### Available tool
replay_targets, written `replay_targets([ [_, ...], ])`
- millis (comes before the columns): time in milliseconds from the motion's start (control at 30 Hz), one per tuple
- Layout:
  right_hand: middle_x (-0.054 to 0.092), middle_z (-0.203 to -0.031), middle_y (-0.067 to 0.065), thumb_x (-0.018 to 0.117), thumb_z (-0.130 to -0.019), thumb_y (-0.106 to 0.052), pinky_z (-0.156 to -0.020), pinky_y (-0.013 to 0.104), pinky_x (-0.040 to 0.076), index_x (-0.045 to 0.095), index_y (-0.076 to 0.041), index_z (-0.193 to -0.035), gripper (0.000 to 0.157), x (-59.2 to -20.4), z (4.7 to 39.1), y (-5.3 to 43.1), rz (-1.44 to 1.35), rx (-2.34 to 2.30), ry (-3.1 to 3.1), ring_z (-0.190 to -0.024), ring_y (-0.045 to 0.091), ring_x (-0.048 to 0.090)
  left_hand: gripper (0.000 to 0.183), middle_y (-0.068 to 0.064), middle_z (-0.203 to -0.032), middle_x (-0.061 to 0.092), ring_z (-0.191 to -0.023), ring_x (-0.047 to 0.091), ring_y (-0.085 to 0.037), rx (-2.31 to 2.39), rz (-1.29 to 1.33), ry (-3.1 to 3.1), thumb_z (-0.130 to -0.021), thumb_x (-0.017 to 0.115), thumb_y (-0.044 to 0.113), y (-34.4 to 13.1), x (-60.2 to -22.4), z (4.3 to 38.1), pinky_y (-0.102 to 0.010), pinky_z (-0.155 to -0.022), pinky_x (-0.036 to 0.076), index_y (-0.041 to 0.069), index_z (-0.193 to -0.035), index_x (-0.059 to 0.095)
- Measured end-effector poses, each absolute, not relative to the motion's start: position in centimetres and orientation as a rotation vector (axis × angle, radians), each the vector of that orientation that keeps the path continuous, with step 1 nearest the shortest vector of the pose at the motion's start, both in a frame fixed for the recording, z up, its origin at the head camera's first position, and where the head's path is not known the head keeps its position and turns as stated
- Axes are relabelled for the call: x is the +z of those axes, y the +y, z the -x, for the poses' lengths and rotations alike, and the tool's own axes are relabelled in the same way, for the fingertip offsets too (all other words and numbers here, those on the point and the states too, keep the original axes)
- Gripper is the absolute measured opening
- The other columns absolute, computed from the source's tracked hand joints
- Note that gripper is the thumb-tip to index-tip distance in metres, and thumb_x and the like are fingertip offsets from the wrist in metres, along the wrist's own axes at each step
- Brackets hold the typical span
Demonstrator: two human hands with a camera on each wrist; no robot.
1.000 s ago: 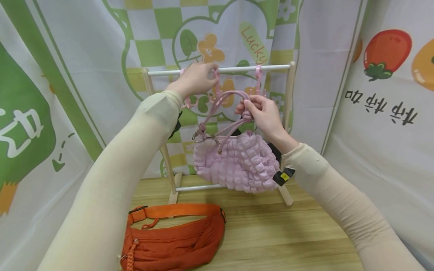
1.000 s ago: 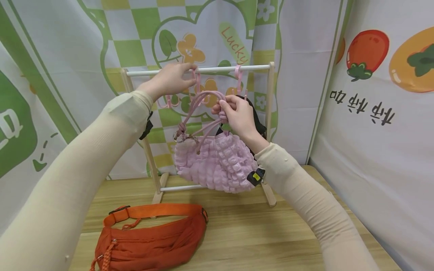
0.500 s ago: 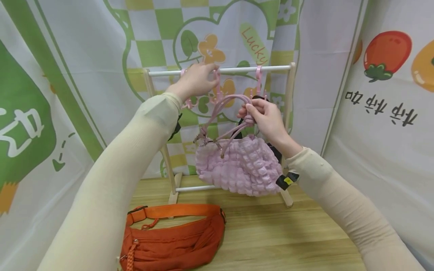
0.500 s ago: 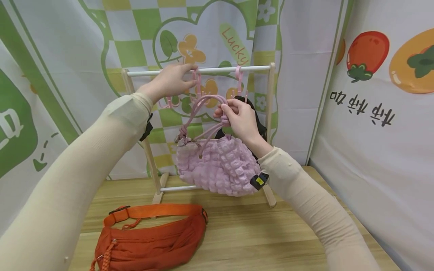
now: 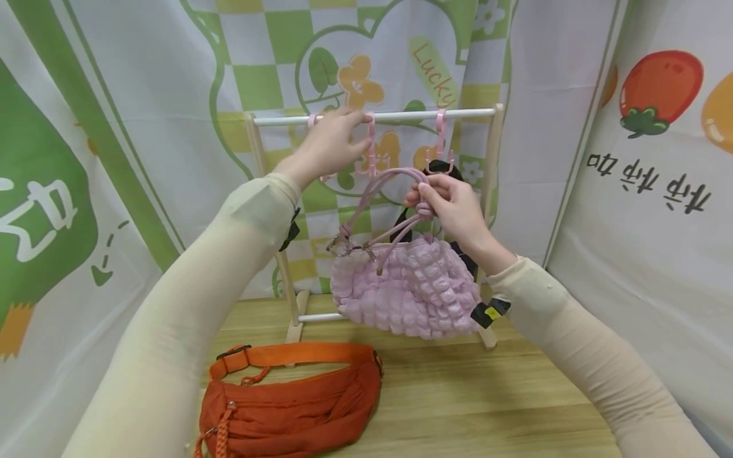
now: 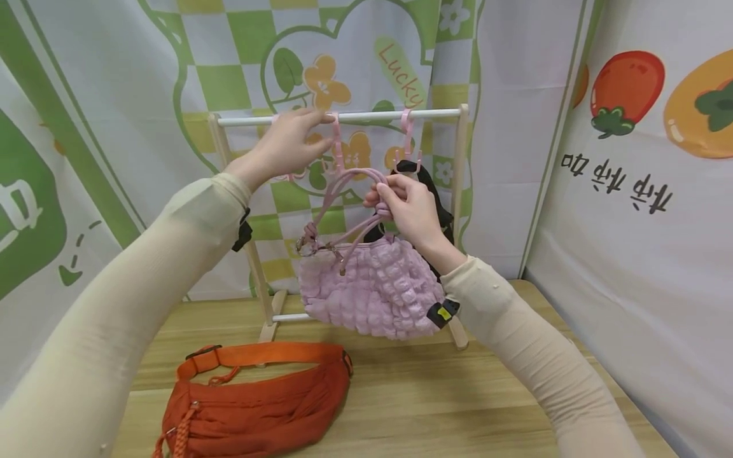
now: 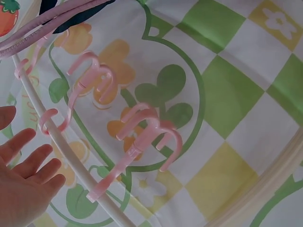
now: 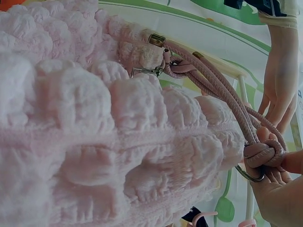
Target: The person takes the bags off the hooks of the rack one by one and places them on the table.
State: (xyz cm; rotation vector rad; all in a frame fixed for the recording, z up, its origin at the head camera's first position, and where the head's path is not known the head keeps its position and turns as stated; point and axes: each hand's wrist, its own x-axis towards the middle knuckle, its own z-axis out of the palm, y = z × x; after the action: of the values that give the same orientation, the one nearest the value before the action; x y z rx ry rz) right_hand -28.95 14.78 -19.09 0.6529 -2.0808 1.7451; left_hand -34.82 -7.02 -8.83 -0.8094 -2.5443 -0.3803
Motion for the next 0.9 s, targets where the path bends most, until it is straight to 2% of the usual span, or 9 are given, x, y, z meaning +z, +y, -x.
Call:
replay_targets([
  [167, 0.069, -0.087, 0.001, 0.051, -0.098, -0.014, -0.071, 0.018, 0.055, 0.057, 0.011, -0.116, 0.031, -19.3, 28.8, 14.9, -0.665, 1.764, -2.078, -0.081, 0.008, 0.069, 0.047, -0.012, -0.142, 0.047, -0.13, 0.043, -0.028, -0.431, 0.845, -2.502, -0.096, 0.053, 0.028, -7.3, -9.3, 34.8, -0.042, -0.112, 0.031, 0.009, -0.138, 0.047],
  [467, 0.07, -0.086, -0.001, 0.051, -0.098, -0.015, -0.071, 0.018, 0.055, 0.057, 0.01, -0.117, 0.032, -19.7, 28.8, 15.1, -0.666, 1.777, -2.08, -0.08, 0.007, 0.068, 0.044, -0.004, -0.142, 0.05, -0.133, 0.043, -0.022, -0.58, 0.872, -2.468, -0.096, 0.052, 0.031, -8.1, -10.4, 34.7, -0.038, -0.114, 0.028, 0.011, -0.136, 0.051],
  [633, 0.07, -0.088, 0.001, 0.051, -0.098, -0.015, -0.071, 0.018, 0.055, 0.058, 0.009, -0.116, 0.03, -19.7, 28.5, 15.2, -0.67, 1.77, -2.079, -0.081, 0.007, 0.068, 0.047, -0.004, -0.143, 0.048, -0.134, 0.042, -0.025, -0.644, 0.859, -2.495, -0.097, 0.05, 0.036, -8.6, -10.9, 34.4, -0.041, -0.112, 0.031, 0.011, -0.136, 0.049],
  [767, 0.071, -0.087, 0.0, 0.051, -0.098, -0.014, -0.07, 0.018, 0.055, 0.059, 0.008, -0.114, 0.028, -19.7, 28.3, 15.1, -0.672, 1.761, -2.07, -0.081, 0.008, 0.069, 0.047, -0.006, -0.142, 0.049, -0.127, 0.049, -0.029, -0.723, 0.864, -2.517, -0.097, 0.05, 0.036, -8.9, -11.5, 34.1, -0.044, -0.107, 0.038, 0.011, -0.137, 0.048],
  [900, 0.071, -0.086, 0.001, 0.052, -0.098, -0.014, -0.069, 0.018, 0.055, 0.059, 0.008, -0.113, 0.028, -19.8, 28.2, 15.0, -0.68, 1.757, -2.071, -0.08, 0.009, 0.069, 0.047, -0.008, -0.14, 0.051, -0.127, 0.049, -0.029, -0.798, 0.885, -2.522, -0.096, 0.052, 0.036, -9.1, -12.3, 33.9, -0.045, -0.106, 0.038, 0.011, -0.136, 0.05],
])
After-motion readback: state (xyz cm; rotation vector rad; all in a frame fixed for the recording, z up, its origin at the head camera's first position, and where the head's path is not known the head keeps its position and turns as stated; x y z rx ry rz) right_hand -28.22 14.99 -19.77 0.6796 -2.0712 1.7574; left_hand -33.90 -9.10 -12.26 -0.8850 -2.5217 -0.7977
